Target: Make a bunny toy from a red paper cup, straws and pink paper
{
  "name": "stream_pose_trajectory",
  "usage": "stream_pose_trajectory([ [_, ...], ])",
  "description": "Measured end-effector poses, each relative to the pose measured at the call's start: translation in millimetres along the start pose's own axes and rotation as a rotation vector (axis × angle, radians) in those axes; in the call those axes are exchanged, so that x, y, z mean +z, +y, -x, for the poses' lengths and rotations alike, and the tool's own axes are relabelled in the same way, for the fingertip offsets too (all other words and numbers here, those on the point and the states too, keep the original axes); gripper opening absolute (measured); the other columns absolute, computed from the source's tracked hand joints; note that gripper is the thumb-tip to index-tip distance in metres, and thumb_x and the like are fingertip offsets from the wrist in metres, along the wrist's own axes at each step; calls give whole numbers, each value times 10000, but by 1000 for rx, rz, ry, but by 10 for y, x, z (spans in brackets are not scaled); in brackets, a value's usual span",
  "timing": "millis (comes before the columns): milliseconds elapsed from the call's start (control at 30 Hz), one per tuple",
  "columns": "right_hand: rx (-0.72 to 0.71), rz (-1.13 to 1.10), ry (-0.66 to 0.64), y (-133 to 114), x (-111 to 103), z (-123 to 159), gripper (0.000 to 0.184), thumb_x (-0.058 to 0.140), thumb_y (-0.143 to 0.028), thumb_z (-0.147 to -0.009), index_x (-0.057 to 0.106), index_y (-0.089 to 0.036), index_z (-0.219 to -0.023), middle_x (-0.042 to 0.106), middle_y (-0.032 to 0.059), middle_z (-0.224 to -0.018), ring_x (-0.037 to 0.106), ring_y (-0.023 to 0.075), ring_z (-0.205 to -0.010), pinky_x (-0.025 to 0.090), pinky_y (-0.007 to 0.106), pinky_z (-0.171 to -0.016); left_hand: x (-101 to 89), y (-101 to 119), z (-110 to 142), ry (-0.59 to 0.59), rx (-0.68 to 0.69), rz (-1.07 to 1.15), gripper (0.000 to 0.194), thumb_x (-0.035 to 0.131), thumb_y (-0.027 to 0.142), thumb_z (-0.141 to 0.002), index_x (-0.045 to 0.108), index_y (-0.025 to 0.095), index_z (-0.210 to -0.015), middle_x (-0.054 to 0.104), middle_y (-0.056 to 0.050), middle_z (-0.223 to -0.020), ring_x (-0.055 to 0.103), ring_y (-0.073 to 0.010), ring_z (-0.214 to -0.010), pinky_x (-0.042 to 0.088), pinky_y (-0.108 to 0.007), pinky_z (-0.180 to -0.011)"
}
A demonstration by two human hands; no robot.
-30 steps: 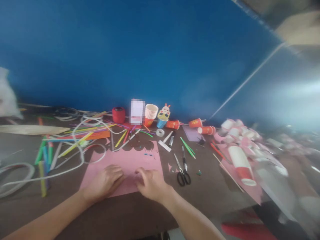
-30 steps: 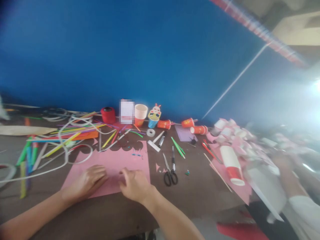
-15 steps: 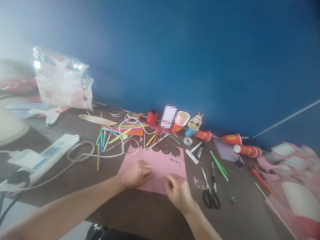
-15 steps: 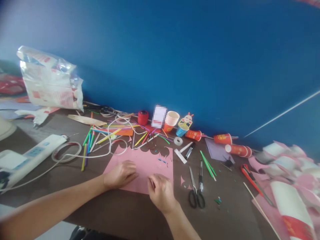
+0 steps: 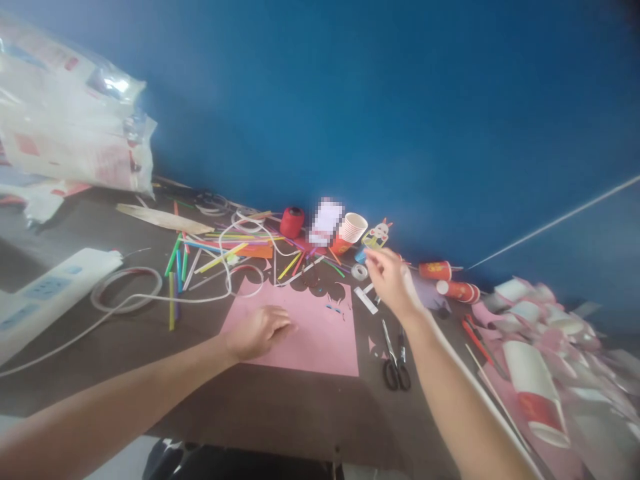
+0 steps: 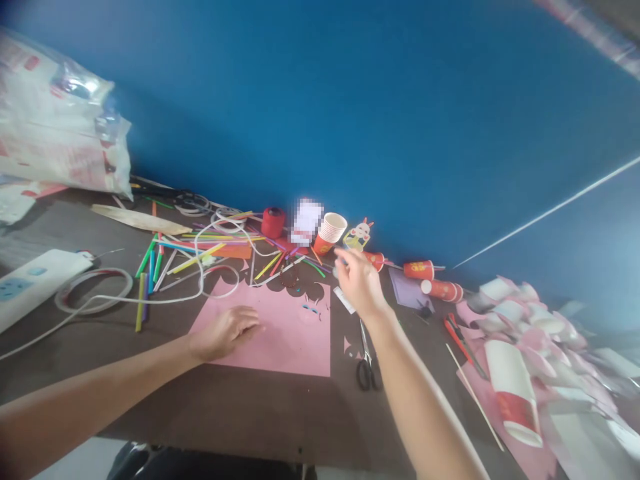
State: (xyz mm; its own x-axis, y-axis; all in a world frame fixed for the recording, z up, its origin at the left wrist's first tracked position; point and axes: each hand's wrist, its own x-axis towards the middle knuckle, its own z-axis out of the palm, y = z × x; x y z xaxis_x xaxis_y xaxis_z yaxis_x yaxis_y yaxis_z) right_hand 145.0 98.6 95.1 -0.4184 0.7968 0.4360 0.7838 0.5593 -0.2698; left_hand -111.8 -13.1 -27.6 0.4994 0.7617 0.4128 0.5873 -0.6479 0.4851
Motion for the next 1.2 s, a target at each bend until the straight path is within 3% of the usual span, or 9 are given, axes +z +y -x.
stream_pose_trajectory([
  [100,54,177,-78,244,107,-539,400,449,-241,-862,511,-130,-1241,516,132,-1269,540,253,-1077,442,353,-881,-8,-23,8,9,-14,17,365,358,218,-925,426,169,-570,444,-1,-567,424,-127,-568,297,-275,-560],
  [233,77,282,-229,413,360,-980,456,450,-216,-846,458,-145,-1297,485,140,-1318,504,262,-1136,402,361,-926,-67,-10,20,32,28,-25,367,353,216,-921,447,165,-570,461,-10,-567,434,-128,-563,288,-278,-557],
  [433,122,346,-361,490,543,-1189,308,395,-230,-868,623,-124,-1047,649,164,-1047,598,272,-923,422,333,-769,-191,38,37,-33,-24,-116,306,404,241,-898,554,164,-641,549,-26,-635,514,-144,-630,338,-280,-601],
  [600,134,377,-399,515,548,-1239,245,428,-256,-863,646,-146,-880,673,123,-905,588,215,-816,378,264,-679,-197,49,68,-122,-110,-181,228,472,267,-866,610,179,-708,589,-33,-739,563,-172,-751,392,-293,-676],
  [833,129,334,-338,577,510,-1320,203,545,-326,-791,624,-160,-704,632,50,-710,522,154,-664,320,244,-615,-177,86,96,-213,-155,-226,197,548,347,-821,633,202,-924,559,-69,-962,538,-216,-907,423,-350,-803],
  [1000,143,249,-252,600,454,-1345,211,638,-372,-696,599,-165,-681,589,10,-643,486,133,-593,308,241,-574,-152,96,79,-217,-173,-195,320,589,315,-791,579,226,-1099,546,-76,-1056,507,-237,-1004,408,-371,-881],
  [1200,144,102,-58,491,208,-1263,283,485,-417,-811,570,-164,-717,567,1,-617,507,130,-563,343,234,-532,-113,107,81,-200,-172,-199,428,598,308,-777,517,218,-1188,519,-95,-1153,480,-256,-1058,397,-396,-916],
])
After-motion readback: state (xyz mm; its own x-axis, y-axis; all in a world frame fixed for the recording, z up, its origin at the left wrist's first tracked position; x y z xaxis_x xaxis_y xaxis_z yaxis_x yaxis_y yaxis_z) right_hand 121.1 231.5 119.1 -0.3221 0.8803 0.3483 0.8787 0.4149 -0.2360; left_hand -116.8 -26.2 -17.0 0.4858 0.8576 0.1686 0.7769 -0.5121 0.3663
